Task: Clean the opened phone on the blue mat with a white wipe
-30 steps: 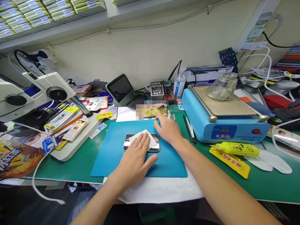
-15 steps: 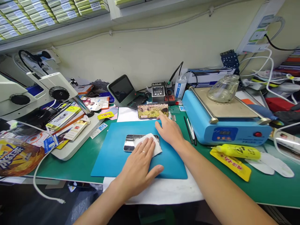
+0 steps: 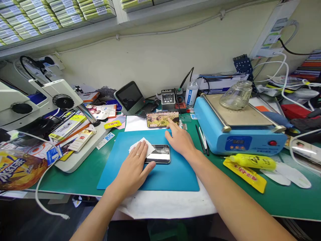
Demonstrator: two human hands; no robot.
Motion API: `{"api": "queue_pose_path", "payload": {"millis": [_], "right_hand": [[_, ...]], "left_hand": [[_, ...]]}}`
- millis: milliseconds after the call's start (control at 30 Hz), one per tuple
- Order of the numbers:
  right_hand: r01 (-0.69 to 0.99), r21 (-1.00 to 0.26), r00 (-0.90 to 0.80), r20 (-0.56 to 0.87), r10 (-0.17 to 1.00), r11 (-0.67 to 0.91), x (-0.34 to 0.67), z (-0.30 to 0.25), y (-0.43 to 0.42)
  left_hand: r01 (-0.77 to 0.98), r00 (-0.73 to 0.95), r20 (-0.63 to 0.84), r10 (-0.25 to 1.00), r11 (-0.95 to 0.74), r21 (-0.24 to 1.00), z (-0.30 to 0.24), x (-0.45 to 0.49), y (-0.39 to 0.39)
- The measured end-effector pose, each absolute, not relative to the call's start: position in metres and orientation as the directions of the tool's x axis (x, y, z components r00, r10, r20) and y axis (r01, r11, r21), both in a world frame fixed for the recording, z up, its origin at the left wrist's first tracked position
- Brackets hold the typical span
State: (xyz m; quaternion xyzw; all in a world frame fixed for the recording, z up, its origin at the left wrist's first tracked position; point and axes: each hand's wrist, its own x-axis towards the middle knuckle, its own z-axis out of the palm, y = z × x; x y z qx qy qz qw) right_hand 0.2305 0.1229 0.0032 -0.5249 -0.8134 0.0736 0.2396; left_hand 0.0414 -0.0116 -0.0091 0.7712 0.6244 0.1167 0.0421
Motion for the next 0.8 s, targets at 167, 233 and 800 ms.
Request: {"api": "queue_pose_path", "payload": {"millis": [167, 233, 800], "right_hand": [[0.813, -0.295, -0.431, 0.274, 0.860, 0.502, 0.230, -0.001, 0.125], [0.811, -0.279, -0.452, 0.258, 0.854, 0.514, 0.230, -0.001, 0.125], [0.830, -0.357, -0.348, 0.270, 0.898, 0.429, 0.228, 0.003, 0.124]], "left_hand": [[0.960, 0.180, 0.127, 0.975, -0.202, 0.192, -0.011, 0.042, -0.024], [0.962, 0.172, 0.112, 0.979, -0.192, 0.196, -0.009, 0.049, -0.027], [0.928, 0.283, 0.054, 0.958, -0.287, 0.238, -0.003, 0.051, -0.015]]}}
